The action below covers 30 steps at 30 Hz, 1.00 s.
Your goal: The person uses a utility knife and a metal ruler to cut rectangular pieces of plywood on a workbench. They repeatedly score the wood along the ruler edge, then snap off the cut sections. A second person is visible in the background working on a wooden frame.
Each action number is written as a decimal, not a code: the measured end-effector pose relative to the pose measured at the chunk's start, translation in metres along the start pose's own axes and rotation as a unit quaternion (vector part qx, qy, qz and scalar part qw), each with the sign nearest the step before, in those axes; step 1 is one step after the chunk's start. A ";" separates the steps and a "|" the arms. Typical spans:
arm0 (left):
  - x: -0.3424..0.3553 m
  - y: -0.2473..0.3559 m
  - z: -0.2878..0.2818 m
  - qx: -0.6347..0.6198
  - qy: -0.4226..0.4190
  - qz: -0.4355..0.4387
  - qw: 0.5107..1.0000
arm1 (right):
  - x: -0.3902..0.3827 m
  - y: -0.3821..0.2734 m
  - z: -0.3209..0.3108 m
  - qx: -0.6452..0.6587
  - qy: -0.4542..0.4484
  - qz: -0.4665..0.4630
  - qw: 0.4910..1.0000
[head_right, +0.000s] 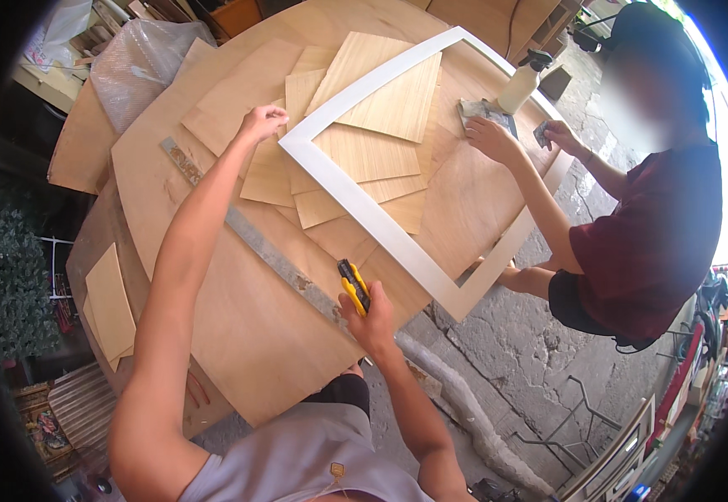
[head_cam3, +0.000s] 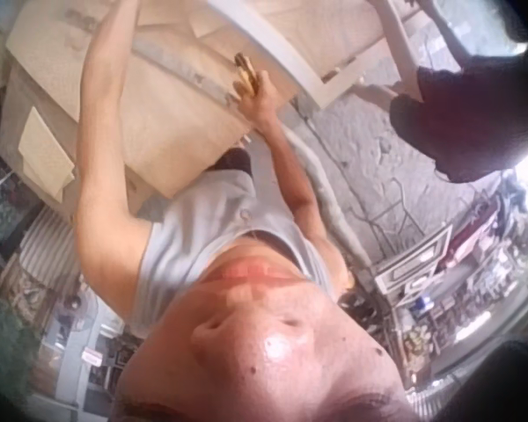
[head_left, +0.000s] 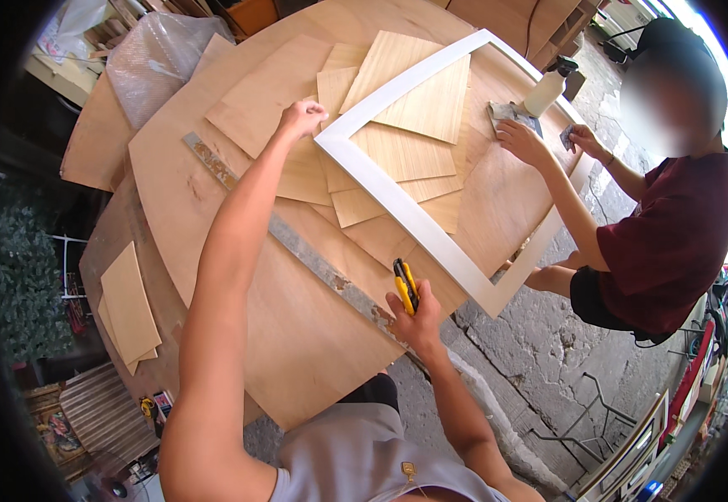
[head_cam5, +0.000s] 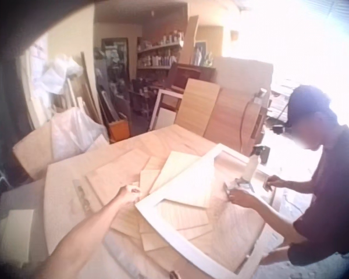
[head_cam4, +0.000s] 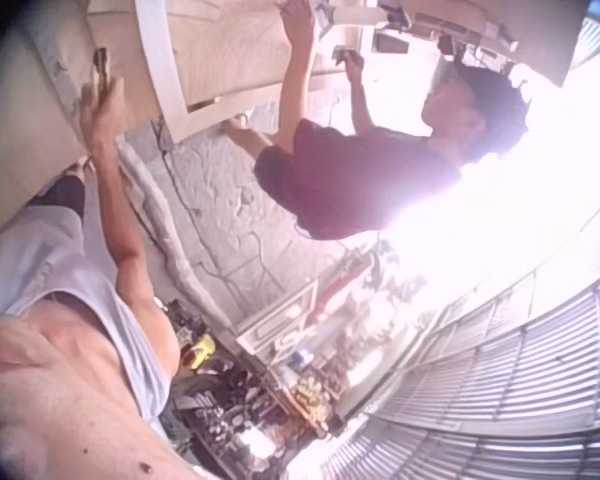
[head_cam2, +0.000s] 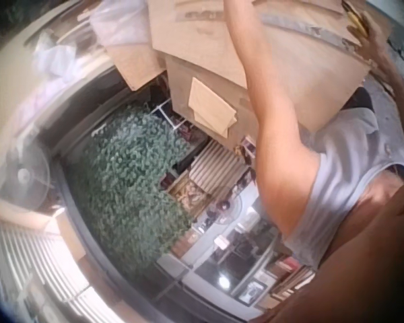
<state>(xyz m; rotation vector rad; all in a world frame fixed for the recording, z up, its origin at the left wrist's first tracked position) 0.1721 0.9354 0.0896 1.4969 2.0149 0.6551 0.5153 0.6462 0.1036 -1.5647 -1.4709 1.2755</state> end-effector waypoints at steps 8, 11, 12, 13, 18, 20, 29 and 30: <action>0.078 0.004 0.051 0.027 -0.067 0.082 0.994 | 0.113 -0.034 -0.001 -0.109 0.030 -0.120 0.986; 0.096 -0.004 0.058 0.074 -0.072 0.090 0.991 | 0.162 -0.050 0.010 -0.142 -0.001 -0.065 0.988; 0.097 -0.007 0.057 0.079 -0.071 0.078 0.991 | 0.178 -0.052 0.015 -0.156 -0.023 -0.031 0.987; 0.099 -0.005 0.057 0.082 -0.070 0.070 0.992 | 0.194 -0.052 0.018 -0.172 -0.048 -0.007 0.984; 0.092 0.002 0.060 0.113 -0.026 0.050 0.992 | 0.227 -0.042 0.039 -0.253 -0.099 0.042 0.962; 0.091 0.000 0.062 0.111 -0.012 0.051 0.992 | 0.229 -0.045 0.045 -0.302 -0.108 0.003 0.947; 0.105 -0.024 0.064 0.085 0.029 0.041 0.995 | 0.236 -0.043 0.055 -0.351 -0.142 -0.023 0.925; 0.102 -0.021 0.061 0.092 0.038 0.039 0.994 | 0.234 -0.044 0.053 -0.348 -0.142 -0.014 0.927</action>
Point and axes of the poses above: each hand's wrist, its own x-axis towards the middle knuckle, its own z-axis out of the palm, y = z × x, the point moved 2 cm from there along x, towards the middle knuckle, and after that the axes turned 6 degrees about z, right-handed, at the moved point
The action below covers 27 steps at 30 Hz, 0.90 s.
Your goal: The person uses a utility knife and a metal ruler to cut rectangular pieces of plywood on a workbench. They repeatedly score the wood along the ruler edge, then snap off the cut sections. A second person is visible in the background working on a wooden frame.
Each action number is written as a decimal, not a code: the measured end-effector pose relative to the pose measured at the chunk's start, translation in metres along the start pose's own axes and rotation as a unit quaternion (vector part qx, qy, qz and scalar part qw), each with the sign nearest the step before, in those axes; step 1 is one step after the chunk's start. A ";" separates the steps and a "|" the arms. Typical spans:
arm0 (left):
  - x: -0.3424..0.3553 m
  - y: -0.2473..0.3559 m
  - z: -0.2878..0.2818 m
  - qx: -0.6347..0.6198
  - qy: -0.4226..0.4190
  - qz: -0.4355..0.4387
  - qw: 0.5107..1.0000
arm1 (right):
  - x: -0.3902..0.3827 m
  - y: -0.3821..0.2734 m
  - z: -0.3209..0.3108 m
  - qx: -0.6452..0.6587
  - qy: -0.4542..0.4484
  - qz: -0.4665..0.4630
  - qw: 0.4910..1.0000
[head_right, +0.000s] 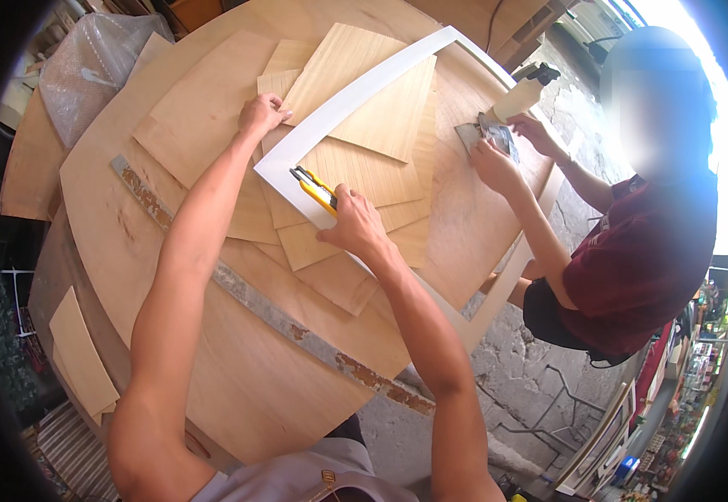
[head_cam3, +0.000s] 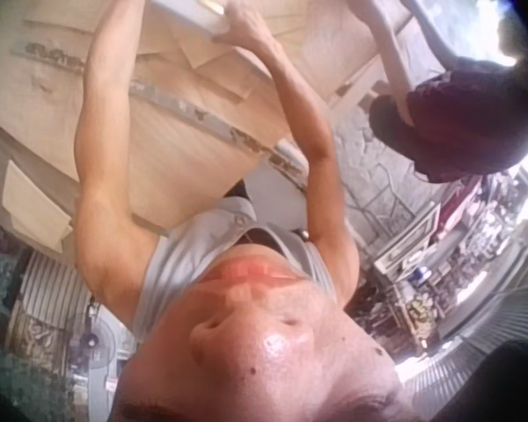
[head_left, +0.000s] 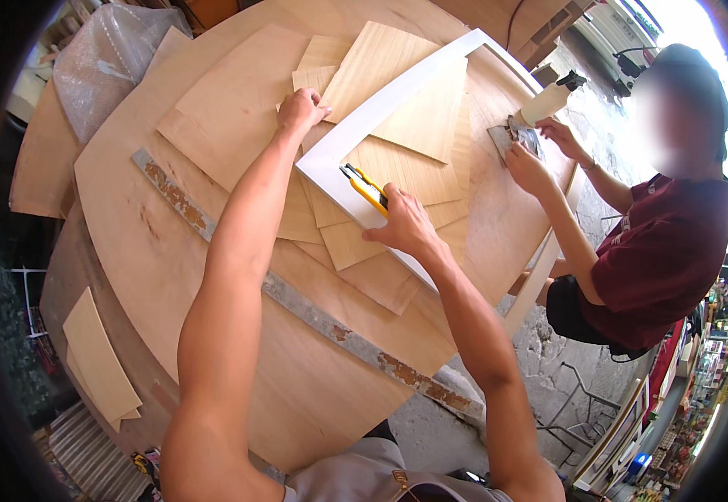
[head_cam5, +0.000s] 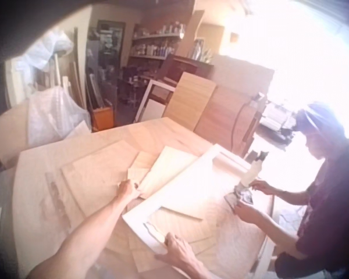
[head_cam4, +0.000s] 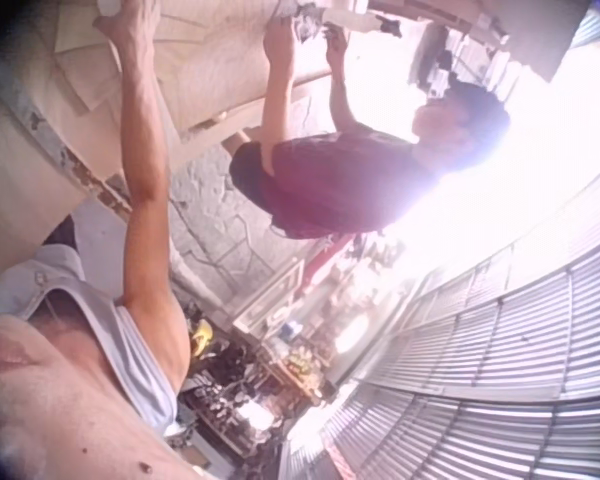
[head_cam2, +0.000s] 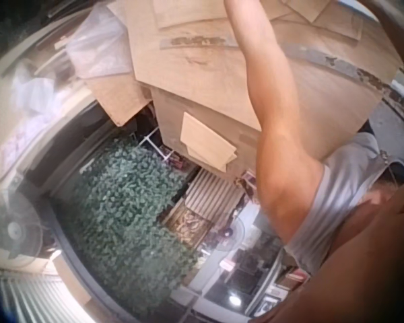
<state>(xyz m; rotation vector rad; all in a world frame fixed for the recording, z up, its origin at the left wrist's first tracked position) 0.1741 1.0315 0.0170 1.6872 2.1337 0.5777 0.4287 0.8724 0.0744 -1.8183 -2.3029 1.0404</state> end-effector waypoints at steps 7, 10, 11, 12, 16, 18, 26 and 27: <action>-0.004 -0.024 -0.047 0.114 0.036 -0.120 0.986 | -0.008 -0.009 -0.014 0.018 0.006 0.002 1.000; -0.004 -0.050 -0.060 0.108 0.048 -0.149 0.982 | -0.008 -0.016 -0.022 0.017 -0.010 0.014 1.000; -0.001 -0.061 -0.063 0.120 0.038 -0.160 0.979 | -0.007 -0.019 -0.024 0.016 -0.023 0.021 0.999; -0.003 -0.062 -0.063 0.091 0.049 -0.167 0.981 | -0.007 -0.020 -0.025 0.017 -0.024 0.024 0.999; -0.023 -0.039 -0.063 0.047 0.005 -0.178 0.983 | -0.012 -0.013 -0.025 0.020 -0.008 0.037 0.999; -0.022 -0.047 -0.062 -0.003 -0.004 -0.188 0.982 | -0.015 -0.014 -0.024 0.016 -0.006 0.041 0.999; 0.003 -0.231 -0.110 -0.460 0.273 -0.163 0.829 | -0.014 -0.019 -0.022 0.005 -0.013 0.024 1.000; -0.008 -0.247 -0.127 -0.544 0.288 -0.143 0.775 | -0.013 -0.015 -0.019 0.001 -0.002 0.020 1.000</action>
Point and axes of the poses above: each hand's wrist, its own x-axis towards the middle knuckle, its own z-axis out of the palm, y = z × x, the point moved 2 cm from there along x, towards the middle knuckle, and after that the axes turned 6 degrees about z, right-handed, at the moved point
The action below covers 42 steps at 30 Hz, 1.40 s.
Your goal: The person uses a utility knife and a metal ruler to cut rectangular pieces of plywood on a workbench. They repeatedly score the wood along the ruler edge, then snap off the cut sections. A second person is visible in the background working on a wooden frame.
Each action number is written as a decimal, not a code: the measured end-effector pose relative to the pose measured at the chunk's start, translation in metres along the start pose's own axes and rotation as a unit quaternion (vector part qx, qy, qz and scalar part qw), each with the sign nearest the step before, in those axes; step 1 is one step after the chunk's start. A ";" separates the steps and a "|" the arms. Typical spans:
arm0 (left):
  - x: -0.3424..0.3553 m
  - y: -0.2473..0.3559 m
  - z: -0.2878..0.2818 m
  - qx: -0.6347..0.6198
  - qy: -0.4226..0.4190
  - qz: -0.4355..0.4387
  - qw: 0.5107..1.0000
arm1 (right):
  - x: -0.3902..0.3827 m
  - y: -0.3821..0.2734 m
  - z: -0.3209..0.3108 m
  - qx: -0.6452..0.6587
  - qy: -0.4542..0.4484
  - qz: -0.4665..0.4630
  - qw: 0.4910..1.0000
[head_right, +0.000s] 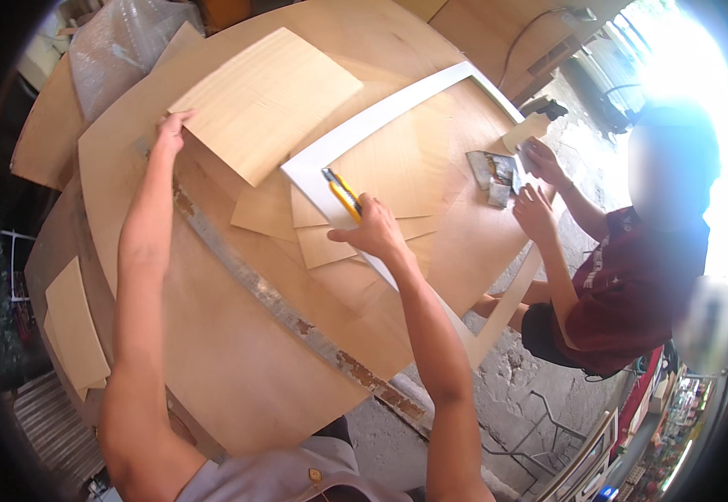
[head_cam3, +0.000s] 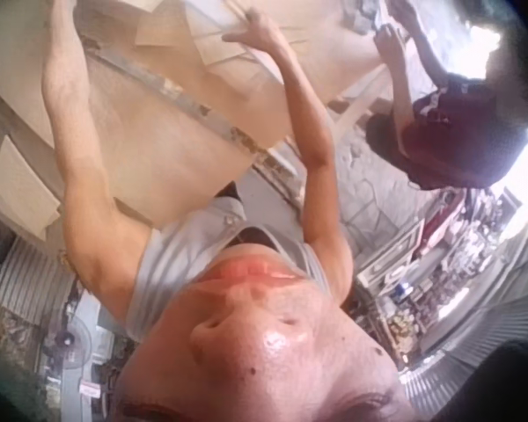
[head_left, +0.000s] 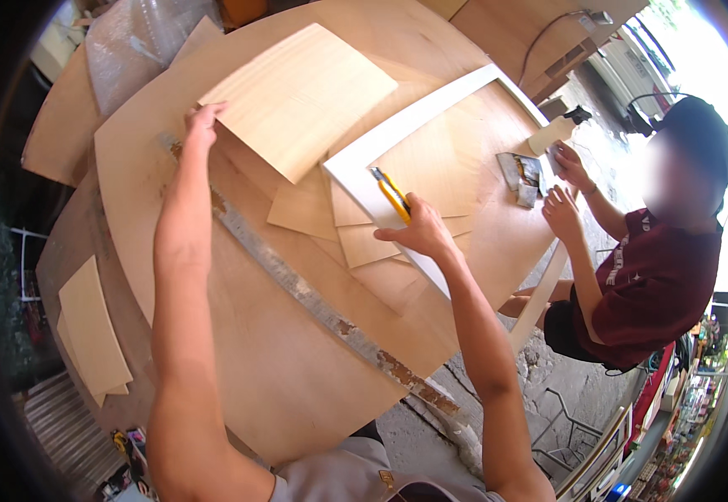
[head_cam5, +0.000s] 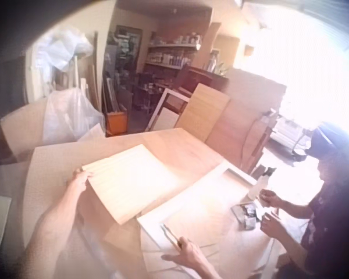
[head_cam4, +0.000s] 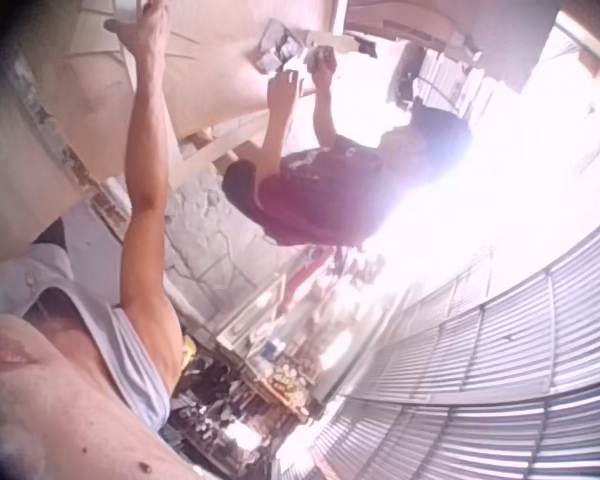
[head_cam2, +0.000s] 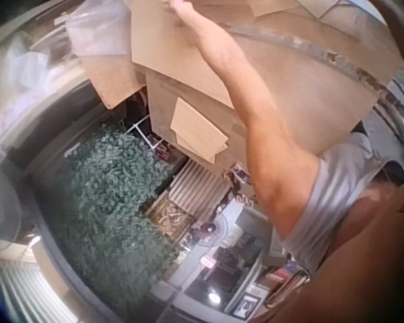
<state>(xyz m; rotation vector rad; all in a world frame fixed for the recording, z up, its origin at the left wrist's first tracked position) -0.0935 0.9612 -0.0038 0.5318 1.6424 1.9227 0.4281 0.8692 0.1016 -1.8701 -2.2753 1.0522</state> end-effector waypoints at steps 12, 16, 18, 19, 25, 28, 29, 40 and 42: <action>-0.113 0.218 -0.300 -0.036 -0.028 0.054 0.998 | 0.005 0.024 0.023 0.018 0.017 -0.009 1.000; -0.191 0.283 -0.321 0.017 -0.103 0.012 0.994 | -0.032 0.018 0.018 0.044 0.098 -0.044 0.993; -0.227 0.297 -0.307 0.038 -0.165 -0.008 0.986 | -0.059 0.015 0.022 0.083 0.094 -0.036 0.991; -0.238 0.296 -0.301 0.048 -0.202 -0.022 0.978 | -0.072 0.014 0.025 0.087 0.113 -0.043 0.989; -0.279 0.215 -0.258 0.165 -0.311 -0.176 0.919 | -0.173 0.024 0.096 0.352 -0.031 -0.088 0.931; -0.303 0.182 -0.221 0.232 -0.343 -0.255 0.874 | -0.219 0.039 0.128 0.356 -0.095 -0.077 0.926; -0.309 0.171 -0.210 0.252 -0.351 -0.279 0.858 | -0.232 0.047 0.138 0.337 -0.108 -0.081 0.932; -0.430 0.099 -0.217 0.407 -0.188 0.120 0.886 | -0.323 0.069 0.173 0.267 -0.088 -0.094 0.955; -0.484 0.078 -0.265 0.404 -0.105 0.064 0.906 | -0.322 0.072 0.176 0.247 -0.079 -0.099 0.961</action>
Point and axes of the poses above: each hand's wrist, its own x-axis towards the middle knuckle, its own z-axis out of the palm, y = z × x, the point moved 2 cm from there along x, towards the middle knuckle, and after that the axes turned 6 degrees about z, right-handed, at the moved point
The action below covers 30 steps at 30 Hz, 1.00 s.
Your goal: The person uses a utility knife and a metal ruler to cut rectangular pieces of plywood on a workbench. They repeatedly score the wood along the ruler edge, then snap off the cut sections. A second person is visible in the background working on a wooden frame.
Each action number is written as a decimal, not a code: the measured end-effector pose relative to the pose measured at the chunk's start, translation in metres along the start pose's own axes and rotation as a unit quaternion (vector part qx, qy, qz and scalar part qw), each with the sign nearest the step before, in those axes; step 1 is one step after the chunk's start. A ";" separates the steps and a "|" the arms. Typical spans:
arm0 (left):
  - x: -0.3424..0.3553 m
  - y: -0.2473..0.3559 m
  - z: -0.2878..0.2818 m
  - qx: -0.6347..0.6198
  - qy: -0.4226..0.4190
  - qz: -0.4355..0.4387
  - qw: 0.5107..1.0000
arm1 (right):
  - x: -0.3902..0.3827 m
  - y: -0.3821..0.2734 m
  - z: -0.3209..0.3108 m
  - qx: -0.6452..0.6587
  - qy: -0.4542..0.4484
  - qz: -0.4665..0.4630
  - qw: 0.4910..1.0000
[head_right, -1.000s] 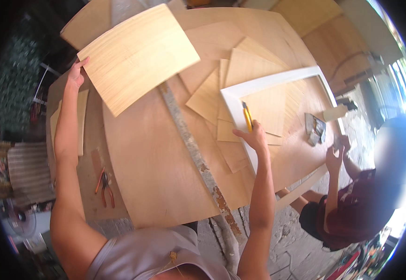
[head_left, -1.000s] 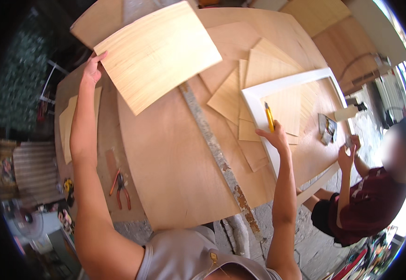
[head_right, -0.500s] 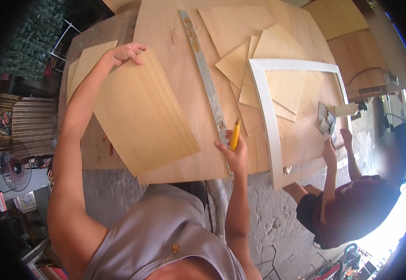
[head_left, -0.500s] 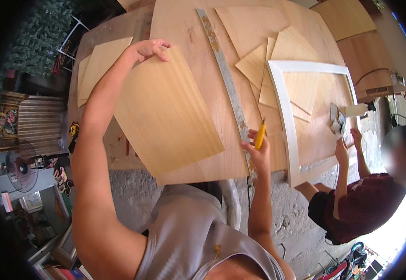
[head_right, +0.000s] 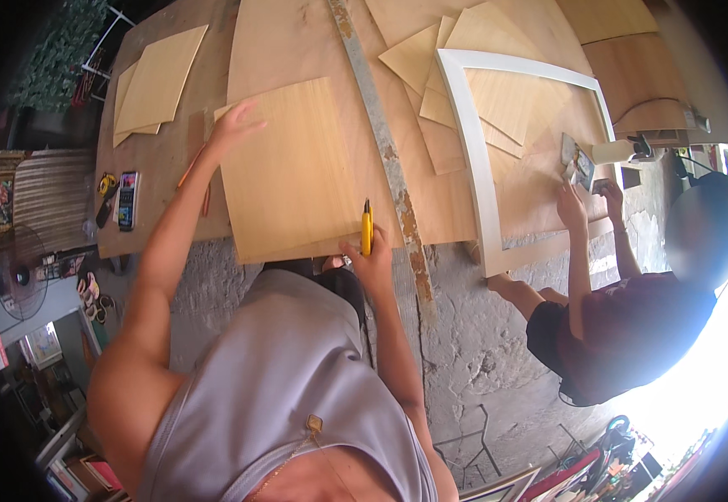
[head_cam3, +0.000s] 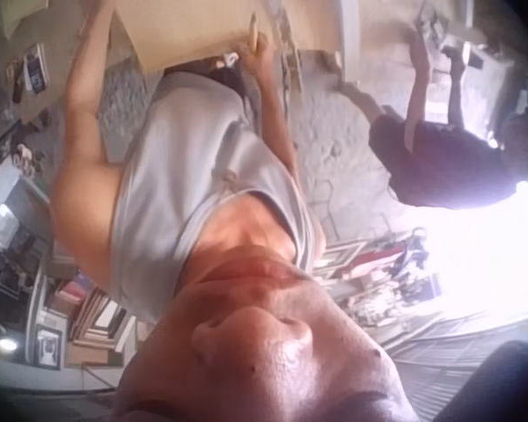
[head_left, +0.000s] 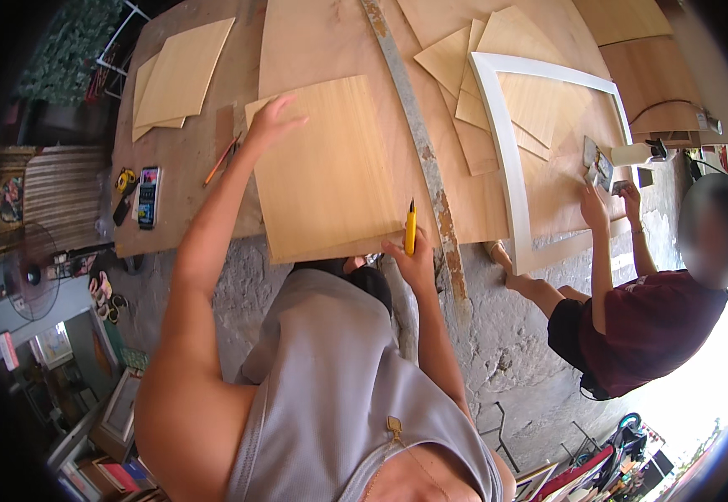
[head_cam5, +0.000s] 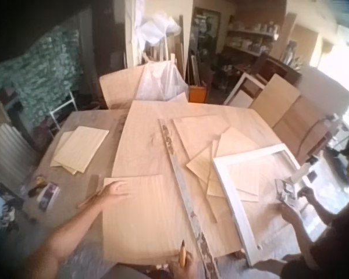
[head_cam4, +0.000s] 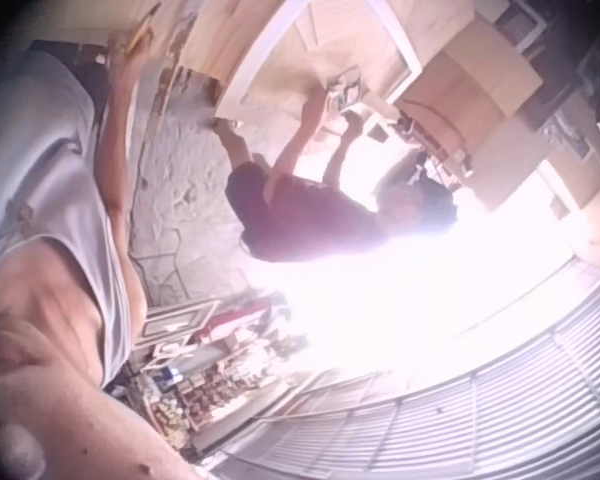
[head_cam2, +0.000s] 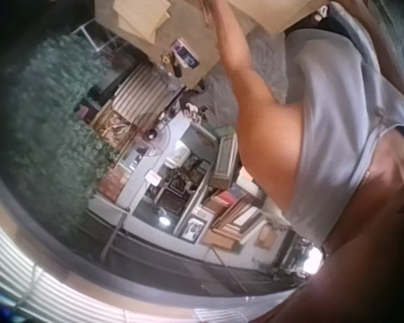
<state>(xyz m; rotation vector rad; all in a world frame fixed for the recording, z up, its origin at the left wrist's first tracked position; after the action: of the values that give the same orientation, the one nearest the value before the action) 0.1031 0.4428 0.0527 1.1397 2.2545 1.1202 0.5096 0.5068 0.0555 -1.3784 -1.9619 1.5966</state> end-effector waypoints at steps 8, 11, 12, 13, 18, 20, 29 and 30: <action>-0.235 -0.019 0.041 0.107 0.060 -0.237 0.964 | 0.010 0.014 0.004 -0.056 -0.006 -0.010 0.998; -0.241 0.002 0.042 0.165 0.057 -0.226 0.958 | 0.005 0.011 0.006 -0.052 -0.022 0.028 0.998; -0.242 -0.001 0.040 0.160 0.060 -0.221 0.960 | 0.003 0.011 0.007 -0.050 -0.033 0.061 0.996; -0.244 -0.007 0.039 0.154 0.062 -0.215 0.962 | 0.000 0.012 0.008 -0.048 -0.044 0.094 0.993; -0.253 -0.032 0.036 0.082 0.058 -0.189 0.977 | -0.017 0.008 0.015 -0.016 -0.012 0.084 0.996; -0.255 -0.030 0.039 0.056 0.076 -0.180 0.979 | -0.020 0.005 0.016 -0.025 0.000 0.090 0.996; -0.264 -0.048 0.016 -0.028 0.087 -0.176 0.980 | -0.015 0.031 0.021 -0.108 0.081 0.099 0.986; -0.268 -0.051 0.010 -0.025 0.075 -0.165 0.983 | -0.018 0.024 0.020 -0.125 0.089 0.109 0.982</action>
<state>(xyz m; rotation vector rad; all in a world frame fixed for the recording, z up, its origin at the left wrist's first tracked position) 0.2445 0.2157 0.0008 0.6473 2.3997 1.1471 0.5167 0.4783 0.0337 -1.8209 -2.0140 1.2850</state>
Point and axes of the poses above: each hand's wrist, its own x-axis towards the middle knuckle, its own z-axis out of the palm, y = z × x, the point moved 2 cm from there along x, towards the middle knuckle, and after that the axes turned 6 degrees about z, right-handed, at the moved point
